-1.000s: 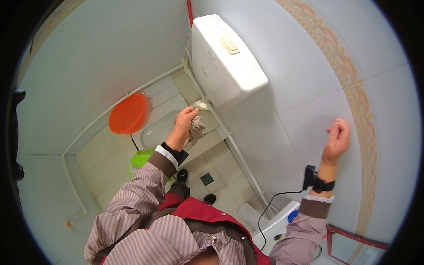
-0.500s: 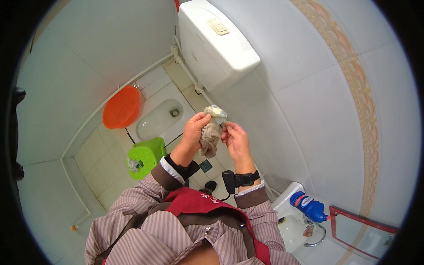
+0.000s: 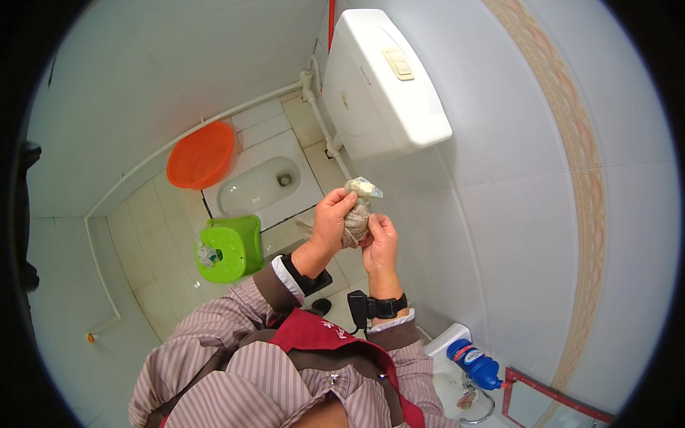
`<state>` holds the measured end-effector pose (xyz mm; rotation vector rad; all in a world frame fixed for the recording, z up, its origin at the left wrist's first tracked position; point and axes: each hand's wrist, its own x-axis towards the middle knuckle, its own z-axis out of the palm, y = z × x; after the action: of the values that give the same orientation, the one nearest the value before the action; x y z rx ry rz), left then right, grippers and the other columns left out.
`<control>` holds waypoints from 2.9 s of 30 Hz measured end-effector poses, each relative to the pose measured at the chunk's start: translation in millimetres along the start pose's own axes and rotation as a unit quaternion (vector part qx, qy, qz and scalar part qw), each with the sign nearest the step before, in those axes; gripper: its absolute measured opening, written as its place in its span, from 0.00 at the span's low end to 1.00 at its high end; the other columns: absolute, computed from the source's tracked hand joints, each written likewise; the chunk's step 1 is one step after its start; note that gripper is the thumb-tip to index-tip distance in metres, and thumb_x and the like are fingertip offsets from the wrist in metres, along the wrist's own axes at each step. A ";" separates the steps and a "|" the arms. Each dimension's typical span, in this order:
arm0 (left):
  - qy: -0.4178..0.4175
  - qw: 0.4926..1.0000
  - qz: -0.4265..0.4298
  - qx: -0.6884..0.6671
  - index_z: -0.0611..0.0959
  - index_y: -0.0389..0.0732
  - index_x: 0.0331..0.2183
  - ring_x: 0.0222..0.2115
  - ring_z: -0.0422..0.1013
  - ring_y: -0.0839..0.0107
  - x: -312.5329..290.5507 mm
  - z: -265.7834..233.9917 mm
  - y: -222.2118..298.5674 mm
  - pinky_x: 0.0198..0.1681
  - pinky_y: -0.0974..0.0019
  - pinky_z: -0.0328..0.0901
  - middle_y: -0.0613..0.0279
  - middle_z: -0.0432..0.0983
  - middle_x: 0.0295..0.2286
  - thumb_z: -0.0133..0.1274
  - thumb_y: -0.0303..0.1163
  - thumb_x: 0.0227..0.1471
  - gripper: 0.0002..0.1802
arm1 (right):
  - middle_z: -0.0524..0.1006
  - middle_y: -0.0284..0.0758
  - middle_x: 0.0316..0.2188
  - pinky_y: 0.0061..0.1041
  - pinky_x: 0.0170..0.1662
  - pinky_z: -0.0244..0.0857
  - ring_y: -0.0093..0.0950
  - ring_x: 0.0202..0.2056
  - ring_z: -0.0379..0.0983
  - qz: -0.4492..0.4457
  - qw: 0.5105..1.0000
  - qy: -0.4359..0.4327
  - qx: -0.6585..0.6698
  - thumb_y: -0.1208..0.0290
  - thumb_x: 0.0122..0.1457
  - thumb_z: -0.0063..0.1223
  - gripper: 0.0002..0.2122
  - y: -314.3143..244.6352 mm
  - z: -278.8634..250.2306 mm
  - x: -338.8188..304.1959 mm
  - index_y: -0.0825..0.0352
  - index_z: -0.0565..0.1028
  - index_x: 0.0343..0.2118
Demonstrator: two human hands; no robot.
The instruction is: The person mops the tiled bathroom floor with a squeegee, then wipes the toilet cistern and window sill with a cloth. The person uses a bucket and a spray bottle during the cleaning process.
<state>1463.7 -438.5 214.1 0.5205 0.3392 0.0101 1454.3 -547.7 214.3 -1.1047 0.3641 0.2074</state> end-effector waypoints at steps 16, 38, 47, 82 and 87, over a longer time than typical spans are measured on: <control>-0.003 0.995 -0.080 0.067 0.74 0.37 0.30 0.22 0.67 0.76 7.6 -27.6 6.5 0.24 0.73 0.64 0.65 0.71 0.23 0.50 0.31 0.48 0.08 | 0.68 0.27 0.16 0.13 0.17 0.52 0.14 0.14 0.59 -0.128 0.968 0.026 -0.215 0.70 0.54 0.47 0.05 -50.0 26.0 7.1 0.66 0.68 0.26; 0.285 0.911 0.232 0.190 0.76 0.35 0.21 0.22 0.66 0.73 311.2 -29.6 8.4 0.28 0.70 0.61 0.64 0.72 0.19 0.54 0.26 0.35 0.06 | 0.71 0.41 0.30 0.25 0.34 0.63 0.32 0.30 0.67 -0.647 0.326 0.049 -0.688 0.82 0.53 0.46 0.06 -327.9 -50.6 -10.0 0.74 0.69 0.34; 0.188 0.898 0.336 0.212 0.66 0.32 0.47 0.36 0.66 0.63 251.0 -9.3 -33.6 0.42 0.66 0.60 0.50 0.67 0.42 0.46 0.33 0.46 0.25 | 0.70 0.42 0.29 0.25 0.32 0.62 0.33 0.28 0.67 -0.659 0.290 0.047 -0.692 0.82 0.52 0.46 0.06 -327.7 -46.1 -9.9 0.74 0.68 0.34; 0.072 0.976 0.077 0.192 0.71 0.36 0.22 0.19 0.65 0.77 289.7 -57.0 18.1 0.23 0.74 0.61 0.63 0.70 0.18 0.55 0.38 0.43 0.15 | 0.71 0.43 0.26 0.23 0.27 0.61 0.32 0.25 0.66 -0.674 0.251 0.042 -0.694 0.84 0.50 0.48 0.06 -324.5 -41.3 -8.5 0.74 0.68 0.32; 0.060 0.981 0.068 0.169 0.71 0.36 0.22 0.19 0.66 0.75 294.7 -58.2 19.1 0.24 0.74 0.61 0.63 0.70 0.19 0.53 0.34 0.43 0.11 | 0.71 0.42 0.26 0.23 0.27 0.61 0.32 0.25 0.66 -0.678 0.257 0.044 -0.687 0.83 0.51 0.48 0.05 -324.8 -42.1 -8.1 0.74 0.69 0.32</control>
<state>1724.7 -365.6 83.2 0.8819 0.4250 0.1177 1549.9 -727.8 470.8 -2.7449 -1.1286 -1.4729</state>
